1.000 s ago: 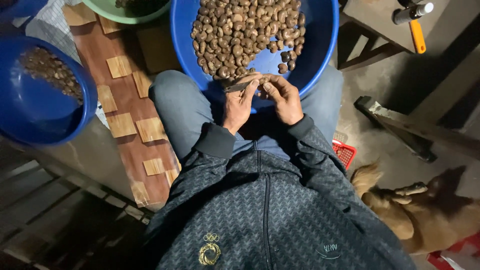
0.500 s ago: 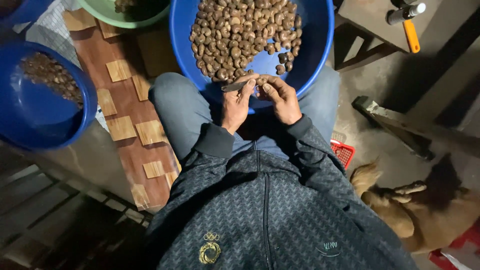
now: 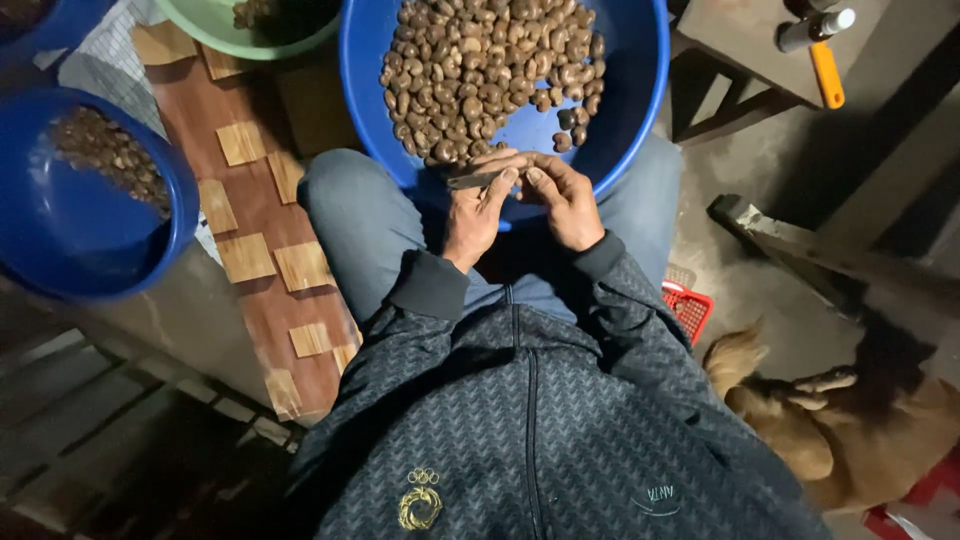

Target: Using a small metal tool to pry open and remove the shells from nuts, then sorting them into containers.

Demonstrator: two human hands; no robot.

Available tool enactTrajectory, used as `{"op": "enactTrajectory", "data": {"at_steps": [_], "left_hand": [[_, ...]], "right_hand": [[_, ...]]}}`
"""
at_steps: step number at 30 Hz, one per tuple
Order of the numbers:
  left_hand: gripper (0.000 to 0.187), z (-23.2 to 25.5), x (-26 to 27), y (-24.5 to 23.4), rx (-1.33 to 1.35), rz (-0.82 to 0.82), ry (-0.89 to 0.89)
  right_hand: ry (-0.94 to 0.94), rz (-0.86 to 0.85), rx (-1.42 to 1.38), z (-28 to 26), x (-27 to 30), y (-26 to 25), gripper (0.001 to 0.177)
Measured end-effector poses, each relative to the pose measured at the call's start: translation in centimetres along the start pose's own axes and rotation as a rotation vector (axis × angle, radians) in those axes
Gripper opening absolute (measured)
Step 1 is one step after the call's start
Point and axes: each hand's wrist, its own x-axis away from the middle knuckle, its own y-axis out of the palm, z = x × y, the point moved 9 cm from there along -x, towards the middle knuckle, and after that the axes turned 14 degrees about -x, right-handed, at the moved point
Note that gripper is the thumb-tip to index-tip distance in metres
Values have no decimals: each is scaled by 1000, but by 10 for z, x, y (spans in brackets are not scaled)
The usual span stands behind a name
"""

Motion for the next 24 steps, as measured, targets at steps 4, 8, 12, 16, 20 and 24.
{"op": "enactTrajectory", "data": {"at_steps": [4, 8, 12, 16, 20, 24], "left_hand": [[19, 0, -2, 2, 18, 8, 10], [19, -2, -3, 2, 22, -2, 1], [21, -18, 0, 7, 56, -29, -68], [23, -16, 4, 6, 60, -75, -113], [23, -12, 1, 5, 51, -59, -97], [20, -20, 2, 7, -35, -36, -32]], "right_hand": [[-2, 6, 6, -3, 1, 6, 24], [-43, -12, 41, -16, 2, 13, 29], [-56, -31, 30, -19, 5, 17, 37], [-113, -3, 67, -8, 4, 8, 33], [-147, 24, 78, -12, 6, 11, 28], [-145, 37, 137, -18, 7, 15, 25]]}}
